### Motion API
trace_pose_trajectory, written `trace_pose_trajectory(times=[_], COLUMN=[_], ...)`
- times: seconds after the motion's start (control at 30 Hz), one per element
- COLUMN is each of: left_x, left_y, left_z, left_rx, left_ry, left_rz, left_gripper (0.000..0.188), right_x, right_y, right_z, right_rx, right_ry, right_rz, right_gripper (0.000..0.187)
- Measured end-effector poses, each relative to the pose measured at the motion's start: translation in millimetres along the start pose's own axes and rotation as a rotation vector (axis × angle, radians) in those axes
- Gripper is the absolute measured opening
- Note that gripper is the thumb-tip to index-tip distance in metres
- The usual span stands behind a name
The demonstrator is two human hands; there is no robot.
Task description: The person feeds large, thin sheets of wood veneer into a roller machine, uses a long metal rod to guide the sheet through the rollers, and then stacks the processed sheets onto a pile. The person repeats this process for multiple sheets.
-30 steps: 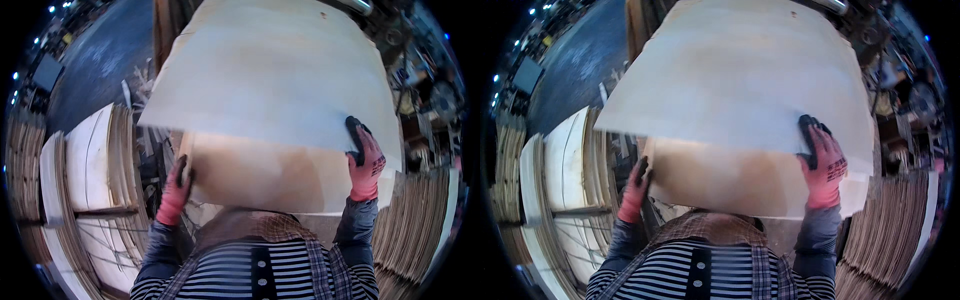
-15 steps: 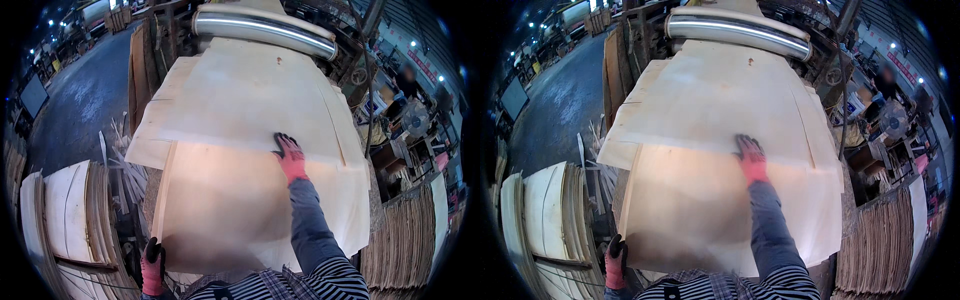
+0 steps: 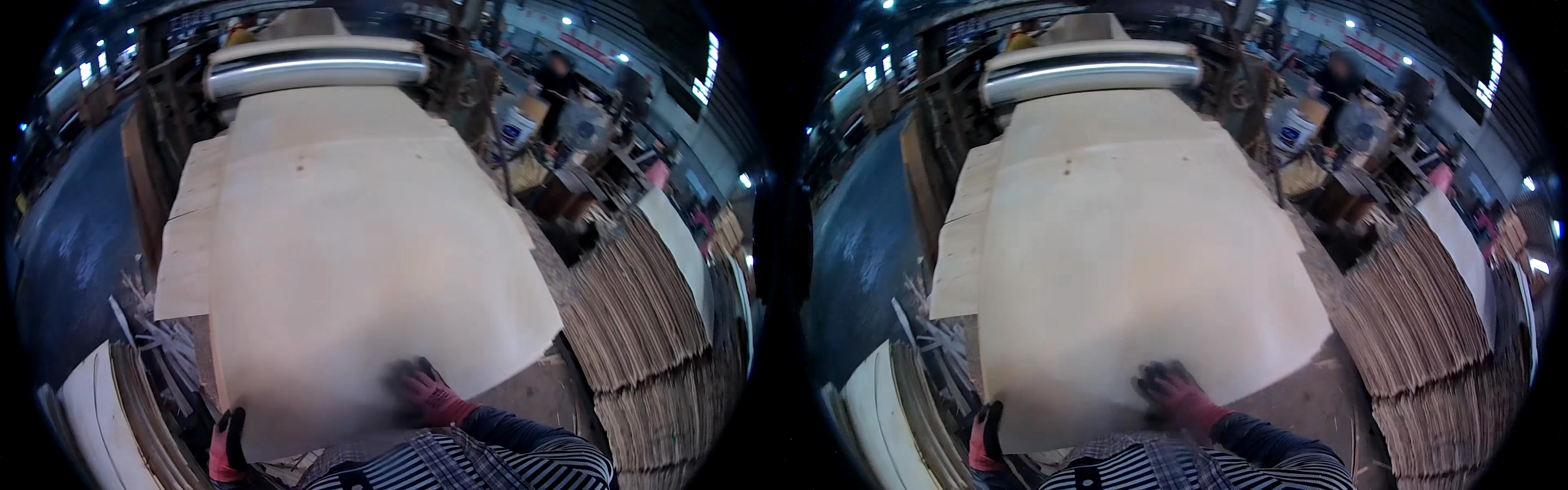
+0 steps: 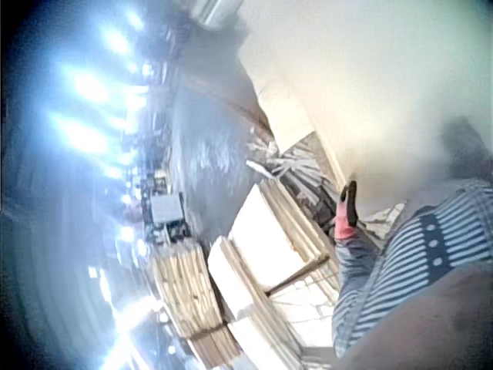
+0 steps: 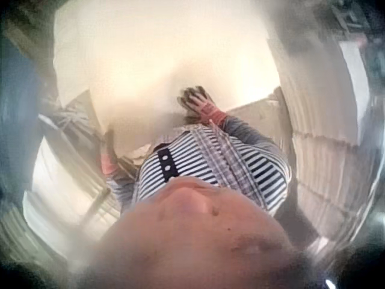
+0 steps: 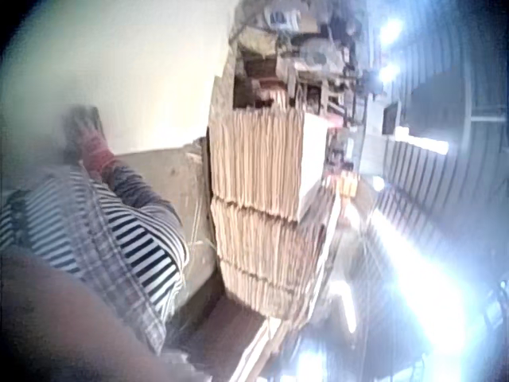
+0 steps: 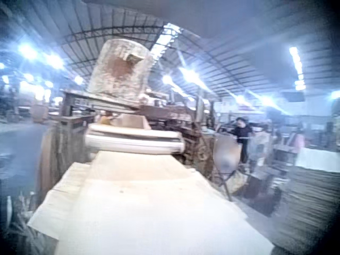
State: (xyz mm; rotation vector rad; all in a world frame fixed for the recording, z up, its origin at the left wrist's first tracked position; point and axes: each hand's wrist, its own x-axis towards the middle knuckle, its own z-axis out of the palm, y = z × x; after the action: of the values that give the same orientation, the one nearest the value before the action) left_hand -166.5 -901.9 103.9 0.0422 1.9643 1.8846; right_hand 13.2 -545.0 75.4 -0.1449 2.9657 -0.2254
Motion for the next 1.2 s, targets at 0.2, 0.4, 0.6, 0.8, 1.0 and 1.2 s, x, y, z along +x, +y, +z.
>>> trace_pose_trajectory(times=[0.2,0.4,0.6,0.8,1.0,1.2], left_x=[-17.7,-31.7,-10.1,25.6,19.8,-5.7], left_y=[70.3,52.7,43.1,24.1,-29.3,-5.4], left_z=[11.1,-35.8,-19.9,-2.4,12.9,54.4], left_rx=[0.03,-0.913,-0.699,-0.672,-0.217,0.958], left_ry=[-0.069,-0.206,0.059,0.062,0.232,0.258], left_rz=[0.415,-0.008,0.293,0.247,0.056,0.344], left_gripper=[0.03,0.046,0.043,0.041,0.048,0.052], right_x=[-33.6,-83.1,-47.6,41.1,142.5,267.7], right_y=[-22.6,-51.8,-44.9,7.6,73.5,138.3], right_z=[-40.6,-106.6,-141.8,-136.4,-124.5,-94.8], right_rx=[-0.007,0.023,-0.04,-0.124,-0.057,-0.062], right_ry=[0.226,0.583,0.437,0.411,0.666,0.687], right_rz=[0.076,0.095,0.028,-0.006,-0.073,0.067], right_gripper=[0.06,0.05,0.048,0.044,0.05,0.054])
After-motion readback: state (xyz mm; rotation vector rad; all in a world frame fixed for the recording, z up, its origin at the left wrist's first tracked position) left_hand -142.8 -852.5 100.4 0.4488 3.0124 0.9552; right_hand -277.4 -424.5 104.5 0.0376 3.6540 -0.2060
